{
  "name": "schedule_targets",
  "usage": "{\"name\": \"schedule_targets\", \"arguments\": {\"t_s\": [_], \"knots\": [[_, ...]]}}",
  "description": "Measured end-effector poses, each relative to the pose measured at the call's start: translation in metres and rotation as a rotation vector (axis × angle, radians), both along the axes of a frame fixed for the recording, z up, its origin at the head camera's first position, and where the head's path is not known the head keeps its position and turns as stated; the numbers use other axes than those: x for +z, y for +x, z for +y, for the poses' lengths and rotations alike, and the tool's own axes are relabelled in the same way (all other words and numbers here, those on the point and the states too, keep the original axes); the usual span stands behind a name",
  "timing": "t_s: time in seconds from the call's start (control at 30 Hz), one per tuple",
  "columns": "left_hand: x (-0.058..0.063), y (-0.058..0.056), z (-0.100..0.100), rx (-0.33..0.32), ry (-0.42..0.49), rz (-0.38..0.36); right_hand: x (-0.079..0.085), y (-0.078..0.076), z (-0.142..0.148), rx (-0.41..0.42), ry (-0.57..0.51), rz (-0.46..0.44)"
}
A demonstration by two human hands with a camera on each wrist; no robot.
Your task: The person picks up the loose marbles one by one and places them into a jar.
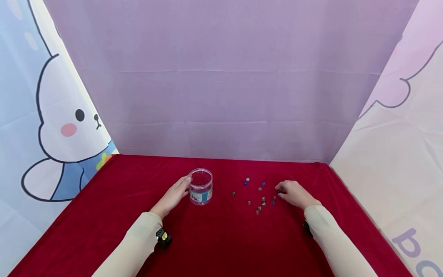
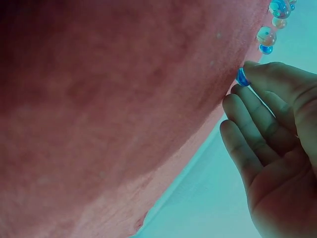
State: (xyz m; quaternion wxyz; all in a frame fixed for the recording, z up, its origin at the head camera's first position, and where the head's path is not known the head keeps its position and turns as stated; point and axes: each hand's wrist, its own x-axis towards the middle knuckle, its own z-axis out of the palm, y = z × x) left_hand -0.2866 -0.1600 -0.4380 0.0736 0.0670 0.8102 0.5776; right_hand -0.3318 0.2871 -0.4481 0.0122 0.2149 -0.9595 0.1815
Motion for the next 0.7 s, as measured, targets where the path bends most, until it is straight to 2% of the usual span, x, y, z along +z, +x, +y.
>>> {"name": "schedule_targets", "arguments": {"t_s": [0.3,0.7], "knots": [[0.0014,0.0014,-0.0004,0.004,-0.001,-0.007,0.0002,-0.0006,-0.0005,-0.017,0.004,-0.005],[0.0004,0.0016,-0.0006,-0.014,-0.007,0.023,0.0014,-0.0008,-0.0029,-0.017,0.024,0.004]]}}
